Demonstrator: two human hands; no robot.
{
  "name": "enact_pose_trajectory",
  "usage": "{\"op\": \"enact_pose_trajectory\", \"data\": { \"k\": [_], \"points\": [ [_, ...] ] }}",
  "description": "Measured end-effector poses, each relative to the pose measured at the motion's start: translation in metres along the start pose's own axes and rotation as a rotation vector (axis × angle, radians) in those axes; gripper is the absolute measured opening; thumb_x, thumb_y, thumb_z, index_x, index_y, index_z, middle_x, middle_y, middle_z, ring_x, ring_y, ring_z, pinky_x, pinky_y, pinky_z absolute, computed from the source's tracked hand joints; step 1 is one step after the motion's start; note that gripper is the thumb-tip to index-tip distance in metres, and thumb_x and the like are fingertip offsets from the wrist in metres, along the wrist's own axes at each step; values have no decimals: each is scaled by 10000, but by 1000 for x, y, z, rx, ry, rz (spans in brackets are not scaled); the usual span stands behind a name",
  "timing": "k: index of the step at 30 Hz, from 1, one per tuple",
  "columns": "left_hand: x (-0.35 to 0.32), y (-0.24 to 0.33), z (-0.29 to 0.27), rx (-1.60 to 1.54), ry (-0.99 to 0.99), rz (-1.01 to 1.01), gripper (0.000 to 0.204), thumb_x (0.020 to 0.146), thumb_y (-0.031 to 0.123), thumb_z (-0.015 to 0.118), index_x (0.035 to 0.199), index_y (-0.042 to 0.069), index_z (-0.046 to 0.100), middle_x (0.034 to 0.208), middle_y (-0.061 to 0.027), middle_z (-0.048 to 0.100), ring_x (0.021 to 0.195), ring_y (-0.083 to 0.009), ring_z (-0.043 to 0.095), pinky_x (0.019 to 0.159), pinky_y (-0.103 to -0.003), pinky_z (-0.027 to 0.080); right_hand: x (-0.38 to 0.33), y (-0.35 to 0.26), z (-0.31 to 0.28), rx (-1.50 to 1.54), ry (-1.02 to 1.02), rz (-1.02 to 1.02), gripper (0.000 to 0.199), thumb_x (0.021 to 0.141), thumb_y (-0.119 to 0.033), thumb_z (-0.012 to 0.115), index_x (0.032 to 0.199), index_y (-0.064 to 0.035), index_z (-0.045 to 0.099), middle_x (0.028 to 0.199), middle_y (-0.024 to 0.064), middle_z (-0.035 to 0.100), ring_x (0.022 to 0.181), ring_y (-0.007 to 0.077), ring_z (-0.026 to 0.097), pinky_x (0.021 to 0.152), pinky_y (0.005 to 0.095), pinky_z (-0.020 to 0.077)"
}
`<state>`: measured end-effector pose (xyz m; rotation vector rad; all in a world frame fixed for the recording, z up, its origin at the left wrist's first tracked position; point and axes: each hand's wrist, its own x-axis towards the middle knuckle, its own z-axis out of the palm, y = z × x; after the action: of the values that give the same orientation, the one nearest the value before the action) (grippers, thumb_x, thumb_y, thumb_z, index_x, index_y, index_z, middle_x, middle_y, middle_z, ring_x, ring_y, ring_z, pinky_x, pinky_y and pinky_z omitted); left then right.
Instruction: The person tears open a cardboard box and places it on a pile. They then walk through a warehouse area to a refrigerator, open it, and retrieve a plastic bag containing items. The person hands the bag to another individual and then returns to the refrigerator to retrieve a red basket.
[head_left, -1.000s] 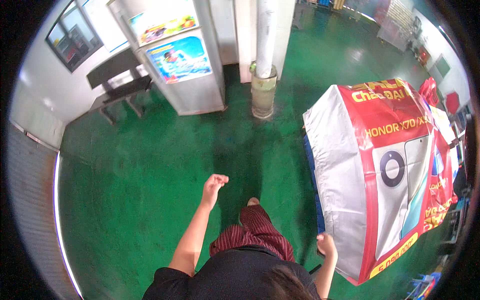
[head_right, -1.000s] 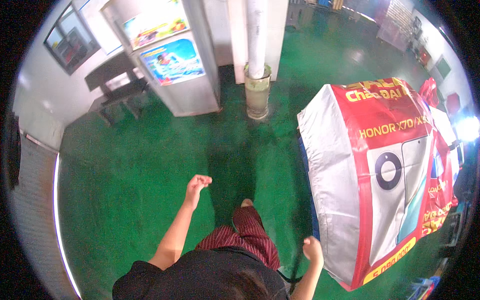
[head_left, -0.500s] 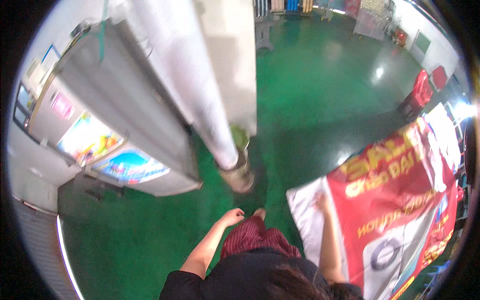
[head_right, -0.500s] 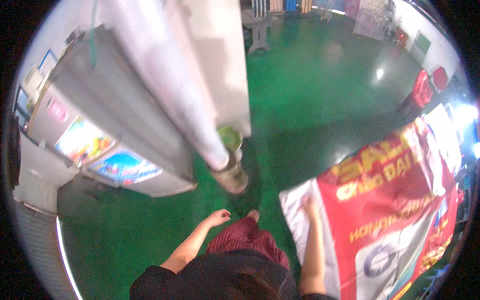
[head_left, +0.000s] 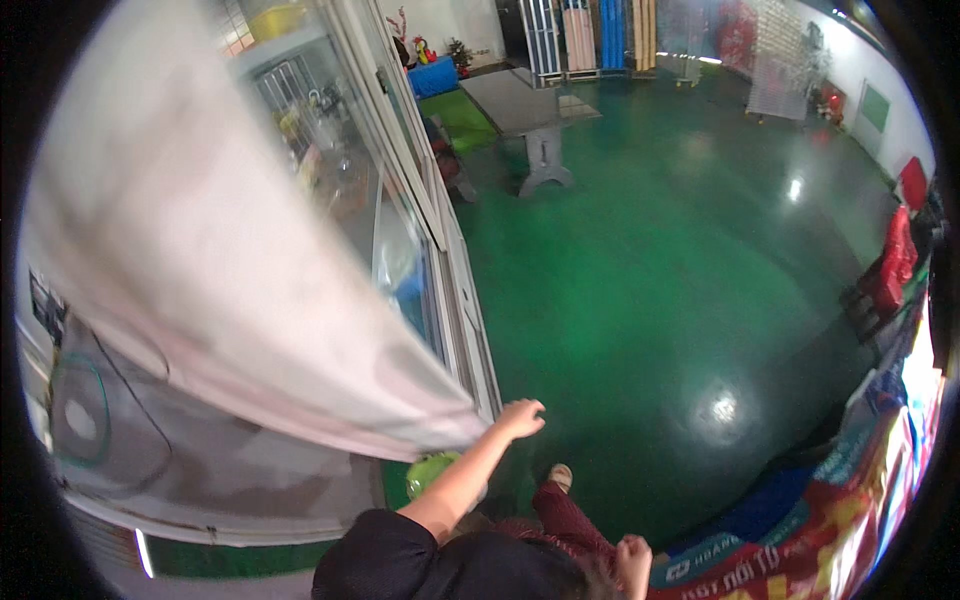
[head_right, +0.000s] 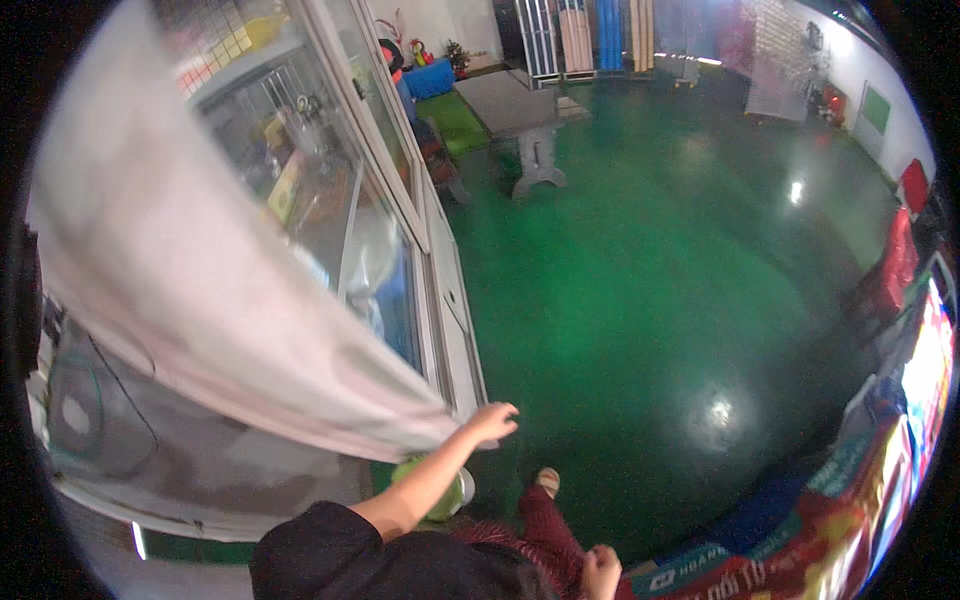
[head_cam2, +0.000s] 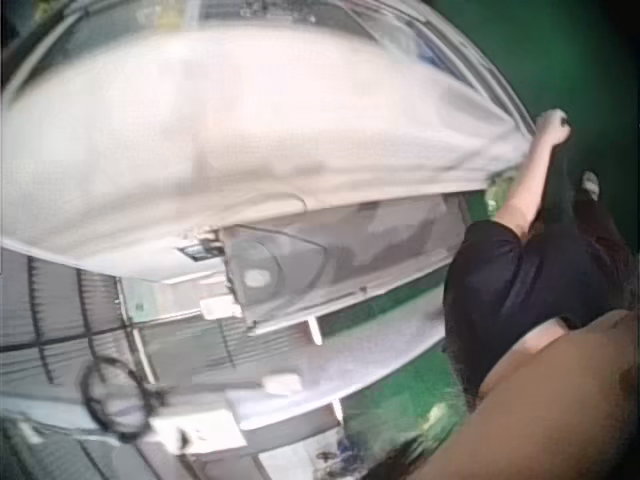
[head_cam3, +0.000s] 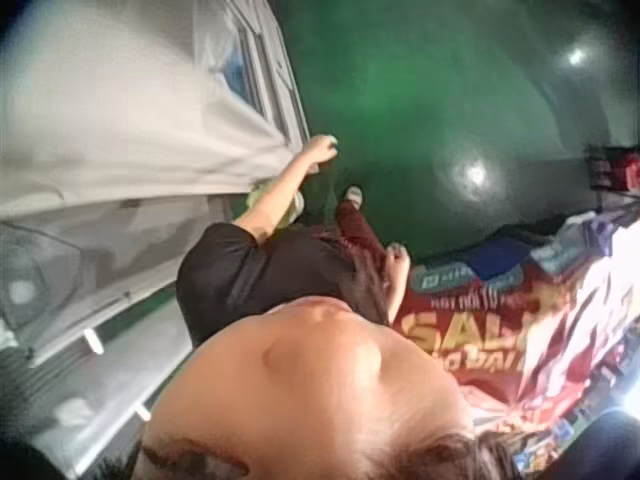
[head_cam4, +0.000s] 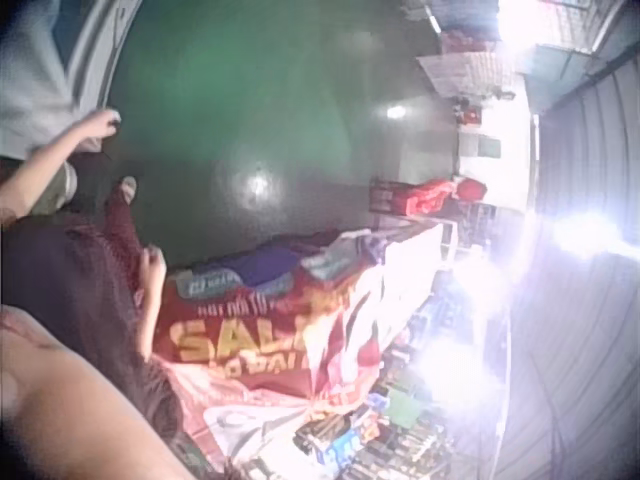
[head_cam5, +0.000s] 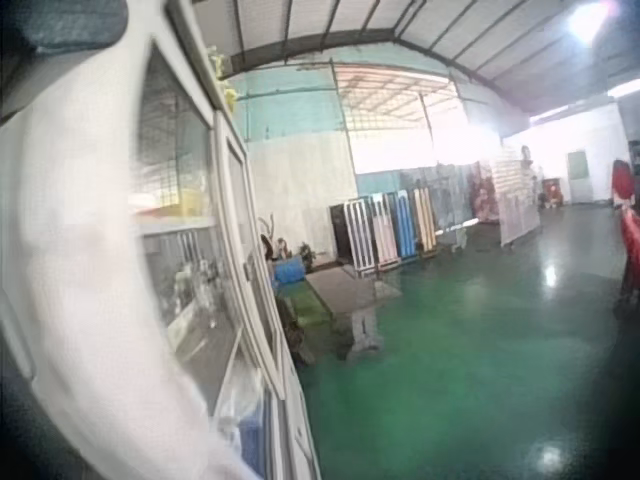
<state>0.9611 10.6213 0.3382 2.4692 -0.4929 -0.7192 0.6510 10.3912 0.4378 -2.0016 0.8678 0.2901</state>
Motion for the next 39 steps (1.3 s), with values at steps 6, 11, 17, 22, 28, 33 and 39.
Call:
{"op": "enact_pose_trajectory", "data": {
  "k": [6,11,17,22,28,33,39],
  "points": [
    [136,-8,-108,-715,-134,-40,435,800,291,523,1137,23,460,1027,-146,566,976,-220,531,833,-312,405,289,-278,-59,-30,-273,-380,278,734,-115,573,976,17,542,803,118,601,702,173,577,634,271,455],
    [275,-95,-158,-182,-32,-438,529,707,378,568,1105,37,496,1076,-188,528,1001,-309,506,846,-394,398,522,-414,-69,-609,-195,-532,321,700,-202,597,977,-47,549,905,138,573,840,293,557,718,379,443],
    [535,-43,-301,-111,-156,-267,507,731,371,550,1117,48,483,1092,-163,524,1004,-317,498,830,-406,404,678,-526,-67,-234,-439,-344,344,730,-165,588,1036,-18,532,882,152,599,764,197,581,664,309,459],
    [783,53,-424,-467,-68,129,414,810,294,513,1126,33,457,1023,-156,554,923,-247,546,807,-353,428,842,-608,-104,-105,-470,-255,326,720,-148,607,1018,-30,549,827,143,607,647,234,598,565,294,468],
    [960,57,-463,-413,251,-25,356,797,251,517,1078,35,479,989,-155,554,897,-285,539,756,-367,430,1116,-699,-134,-674,-411,-419,405,712,-225,592,1057,-25,521,963,197,563,883,308,552,730,390,442],
    [1033,63,-504,-594,179,-176,371,789,244,496,1089,27,479,937,-160,575,854,-294,558,756,-383,429,1265,-899,-169,-379,-352,-790,327,729,-167,586,1016,-19,534,901,159,578,774,282,568,660,362,446],
    [1222,78,-531,-426,448,-39,270,777,165,461,1016,56,525,858,-140,593,812,-286,568,710,-376,447,1391,-992,-175,-309,-407,-875,338,733,-158,581,1039,-28,519,937,151,571,805,265,563,708,350,447]
  ]
}}
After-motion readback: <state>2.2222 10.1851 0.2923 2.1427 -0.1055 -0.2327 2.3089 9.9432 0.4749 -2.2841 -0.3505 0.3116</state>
